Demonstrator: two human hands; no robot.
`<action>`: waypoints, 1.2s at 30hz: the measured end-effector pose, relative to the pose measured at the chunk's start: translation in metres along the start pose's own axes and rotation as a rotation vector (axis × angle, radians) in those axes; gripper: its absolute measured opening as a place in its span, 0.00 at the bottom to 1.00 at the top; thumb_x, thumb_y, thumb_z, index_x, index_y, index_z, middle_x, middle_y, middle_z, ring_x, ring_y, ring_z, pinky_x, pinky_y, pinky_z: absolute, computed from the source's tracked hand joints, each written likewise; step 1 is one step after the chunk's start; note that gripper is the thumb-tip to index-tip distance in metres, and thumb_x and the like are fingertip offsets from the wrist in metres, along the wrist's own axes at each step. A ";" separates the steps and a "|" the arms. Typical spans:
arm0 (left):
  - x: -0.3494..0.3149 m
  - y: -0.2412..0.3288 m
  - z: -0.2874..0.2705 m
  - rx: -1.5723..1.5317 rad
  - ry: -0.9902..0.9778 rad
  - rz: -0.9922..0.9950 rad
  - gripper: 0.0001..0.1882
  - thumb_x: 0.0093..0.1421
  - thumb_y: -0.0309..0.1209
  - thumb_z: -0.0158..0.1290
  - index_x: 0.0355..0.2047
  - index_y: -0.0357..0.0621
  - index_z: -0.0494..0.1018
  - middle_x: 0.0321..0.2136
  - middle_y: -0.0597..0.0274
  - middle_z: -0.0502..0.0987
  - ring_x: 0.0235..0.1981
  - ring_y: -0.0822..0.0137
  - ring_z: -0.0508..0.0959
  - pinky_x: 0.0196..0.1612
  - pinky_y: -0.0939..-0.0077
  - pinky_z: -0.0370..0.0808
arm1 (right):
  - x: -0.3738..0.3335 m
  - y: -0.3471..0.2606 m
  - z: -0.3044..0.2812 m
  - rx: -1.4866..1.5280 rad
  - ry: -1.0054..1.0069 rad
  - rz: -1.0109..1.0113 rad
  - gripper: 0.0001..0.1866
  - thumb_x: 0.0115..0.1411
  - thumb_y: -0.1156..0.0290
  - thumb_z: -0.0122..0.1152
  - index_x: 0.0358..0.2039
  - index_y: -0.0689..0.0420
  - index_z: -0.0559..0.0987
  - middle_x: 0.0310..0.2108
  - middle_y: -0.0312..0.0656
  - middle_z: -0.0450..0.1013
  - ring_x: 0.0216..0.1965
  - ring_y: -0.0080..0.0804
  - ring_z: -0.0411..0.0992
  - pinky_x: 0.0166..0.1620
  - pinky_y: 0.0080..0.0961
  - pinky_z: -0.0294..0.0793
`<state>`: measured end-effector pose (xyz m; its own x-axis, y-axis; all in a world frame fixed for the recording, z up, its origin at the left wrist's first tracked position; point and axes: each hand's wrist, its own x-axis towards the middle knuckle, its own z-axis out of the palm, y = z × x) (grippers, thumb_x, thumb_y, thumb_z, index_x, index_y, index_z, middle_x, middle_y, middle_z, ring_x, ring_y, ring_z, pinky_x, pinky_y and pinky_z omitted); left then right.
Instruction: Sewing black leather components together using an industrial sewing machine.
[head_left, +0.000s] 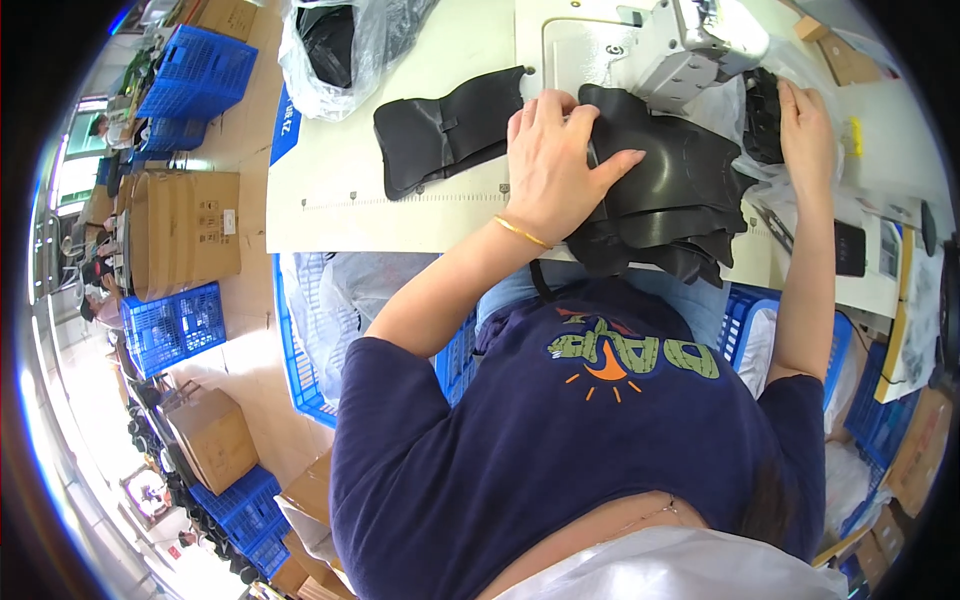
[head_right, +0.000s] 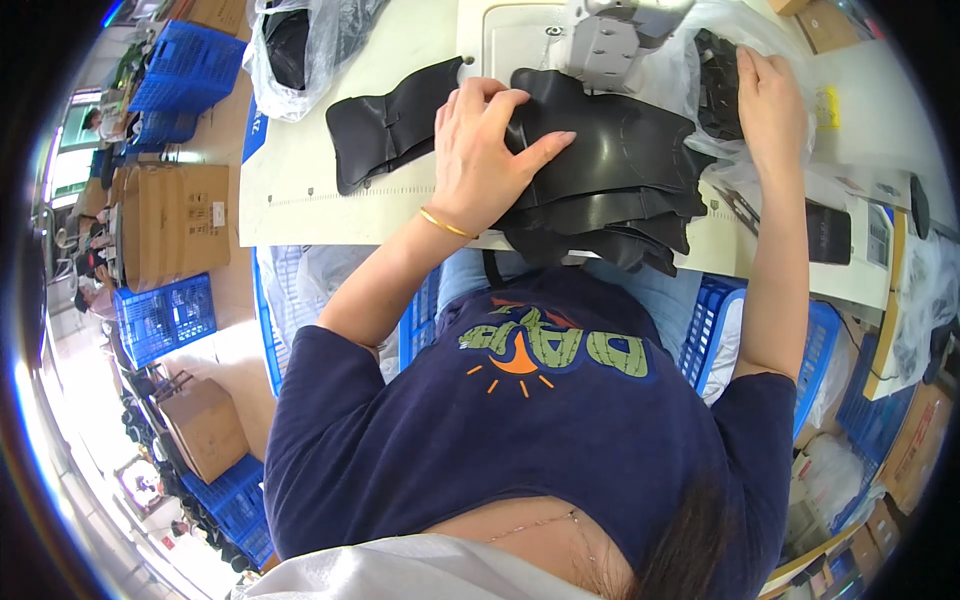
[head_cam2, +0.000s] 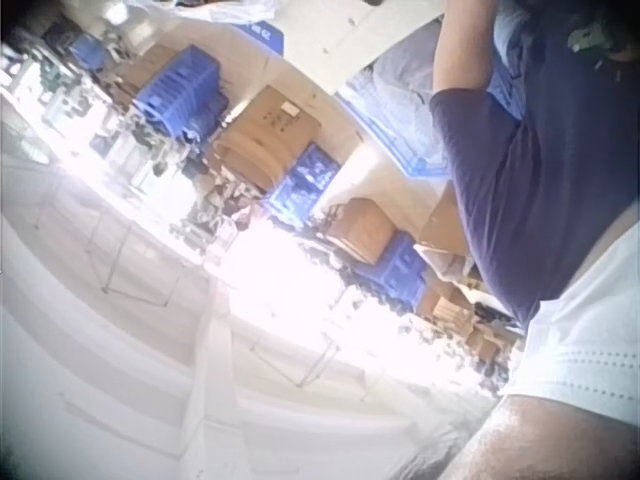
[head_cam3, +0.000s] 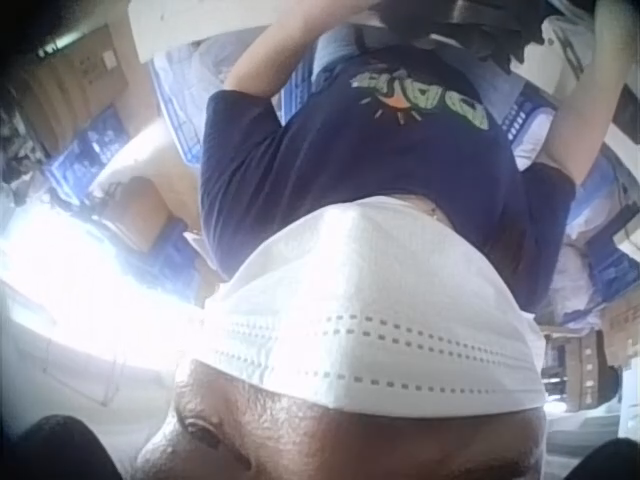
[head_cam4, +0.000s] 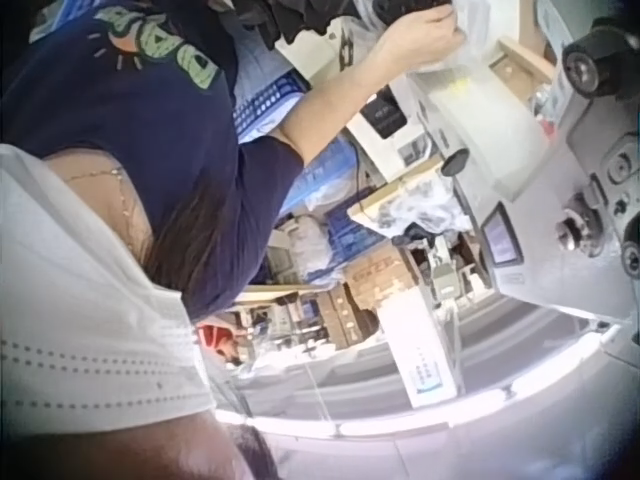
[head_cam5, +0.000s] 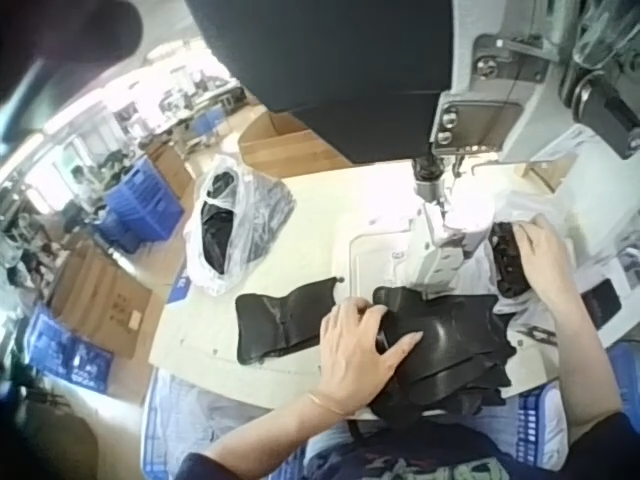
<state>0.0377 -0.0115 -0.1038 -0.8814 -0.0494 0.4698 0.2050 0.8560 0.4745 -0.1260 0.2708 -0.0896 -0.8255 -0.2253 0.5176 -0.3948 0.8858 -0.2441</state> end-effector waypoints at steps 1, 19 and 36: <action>0.000 -0.001 0.001 0.017 0.033 0.037 0.28 0.45 0.45 0.65 0.40 0.37 0.73 0.39 0.55 0.69 0.42 0.55 0.69 0.46 0.63 0.66 | -0.001 -0.002 -0.005 0.014 0.004 0.007 0.14 0.63 0.62 0.50 0.42 0.54 0.79 0.33 0.45 0.74 0.33 0.43 0.73 0.38 0.32 0.70; -0.018 -0.012 -0.023 0.095 -0.050 -0.320 0.29 0.50 0.50 0.61 0.34 0.33 0.70 0.30 0.52 0.70 0.33 0.54 0.72 0.35 0.66 0.70 | -0.083 -0.131 -0.031 1.433 -0.691 0.388 0.06 0.63 0.75 0.51 0.38 0.63 0.72 0.33 0.42 0.78 0.26 0.19 0.72 0.31 0.16 0.73; -0.014 -0.001 -0.048 -1.254 -0.164 -1.039 0.14 0.54 0.24 0.58 0.41 0.33 0.73 0.35 0.56 0.78 0.35 0.69 0.78 0.37 0.76 0.77 | -0.091 -0.134 -0.032 1.439 -0.646 0.434 0.08 0.64 0.72 0.52 0.41 0.62 0.71 0.32 0.43 0.78 0.27 0.19 0.73 0.31 0.14 0.71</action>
<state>0.0703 -0.0363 -0.0749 -0.8695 -0.1820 -0.4592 -0.3451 -0.4413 0.8283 0.0153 0.1856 -0.0777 -0.8441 -0.5250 -0.1087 0.1752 -0.0786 -0.9814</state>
